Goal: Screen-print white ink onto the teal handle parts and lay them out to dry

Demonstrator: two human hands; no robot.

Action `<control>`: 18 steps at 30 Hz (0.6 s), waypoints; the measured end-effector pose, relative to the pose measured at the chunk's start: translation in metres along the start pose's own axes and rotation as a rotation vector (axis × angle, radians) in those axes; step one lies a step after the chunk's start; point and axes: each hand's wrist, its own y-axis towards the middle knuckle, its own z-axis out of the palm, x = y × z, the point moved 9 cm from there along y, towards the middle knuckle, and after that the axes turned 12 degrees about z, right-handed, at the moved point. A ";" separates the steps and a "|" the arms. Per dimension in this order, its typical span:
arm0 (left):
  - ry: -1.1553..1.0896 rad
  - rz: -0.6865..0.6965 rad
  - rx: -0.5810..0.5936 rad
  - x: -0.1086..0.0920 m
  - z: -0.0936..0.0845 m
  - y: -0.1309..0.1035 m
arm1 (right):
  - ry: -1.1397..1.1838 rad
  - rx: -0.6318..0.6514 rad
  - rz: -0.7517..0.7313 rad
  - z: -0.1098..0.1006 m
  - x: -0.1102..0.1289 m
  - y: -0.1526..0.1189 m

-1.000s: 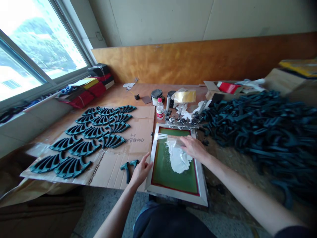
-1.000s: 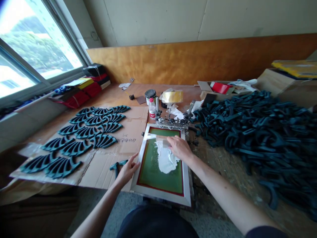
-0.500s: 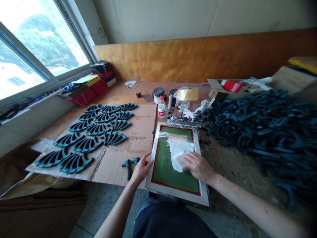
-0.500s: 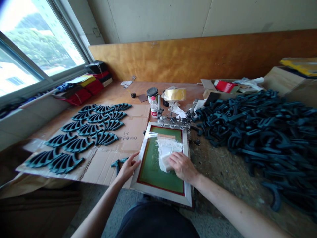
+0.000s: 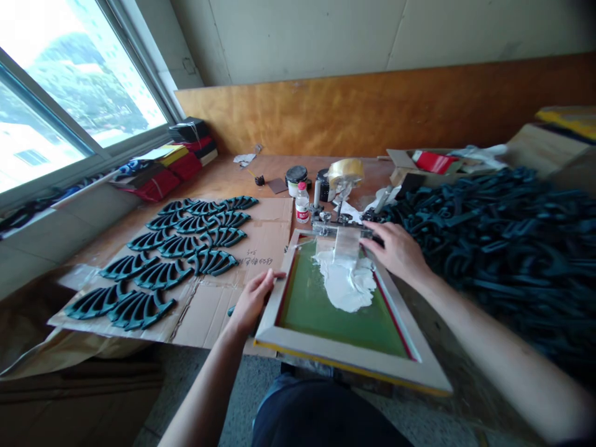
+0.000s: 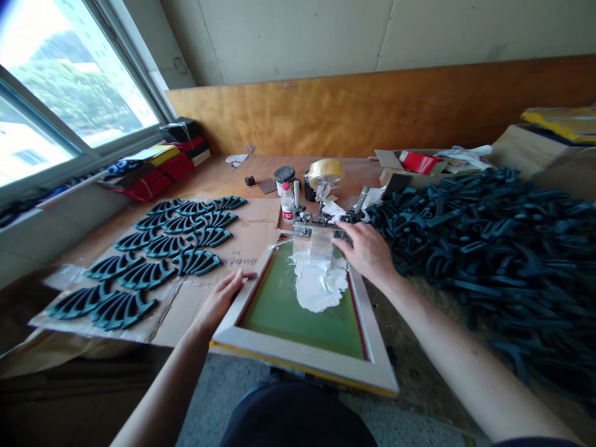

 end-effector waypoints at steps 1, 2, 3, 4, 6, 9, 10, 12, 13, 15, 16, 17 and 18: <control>-0.027 0.056 -0.034 -0.020 0.002 0.007 | 0.037 -0.016 0.089 -0.004 -0.021 -0.001; -0.054 0.124 -0.064 -0.041 0.004 0.016 | 0.066 -0.002 0.174 -0.002 -0.042 -0.007; -0.085 0.196 -0.084 -0.061 0.008 0.025 | 0.080 0.037 0.239 0.005 -0.058 -0.016; -0.116 0.264 -0.090 -0.081 0.012 0.036 | 0.085 0.095 0.273 0.017 -0.068 -0.029; -0.145 0.364 -0.081 -0.112 0.022 0.055 | 0.077 0.236 0.240 0.050 -0.068 -0.062; -0.149 0.421 -0.108 -0.131 0.031 0.069 | 0.000 0.361 0.115 0.092 -0.040 -0.111; -0.158 0.431 -0.157 -0.127 0.031 0.066 | -0.040 0.383 0.094 0.102 -0.031 -0.122; -0.180 0.349 -0.212 -0.097 0.038 0.050 | -0.091 0.411 0.130 0.110 -0.015 -0.136; -0.184 0.227 -0.167 -0.069 0.050 0.038 | -0.085 0.416 0.174 0.110 -0.008 -0.139; -0.176 -0.142 0.053 0.004 0.089 0.001 | -0.030 0.380 0.245 0.101 0.013 -0.143; -0.189 -0.317 0.161 0.038 0.107 -0.023 | 0.009 0.337 0.243 0.095 0.028 -0.144; -0.244 -0.385 0.146 0.061 0.115 -0.040 | 0.057 0.299 0.194 0.089 0.045 -0.145; -0.314 -0.426 0.123 0.080 0.120 -0.053 | 0.117 0.286 0.097 0.086 0.064 -0.146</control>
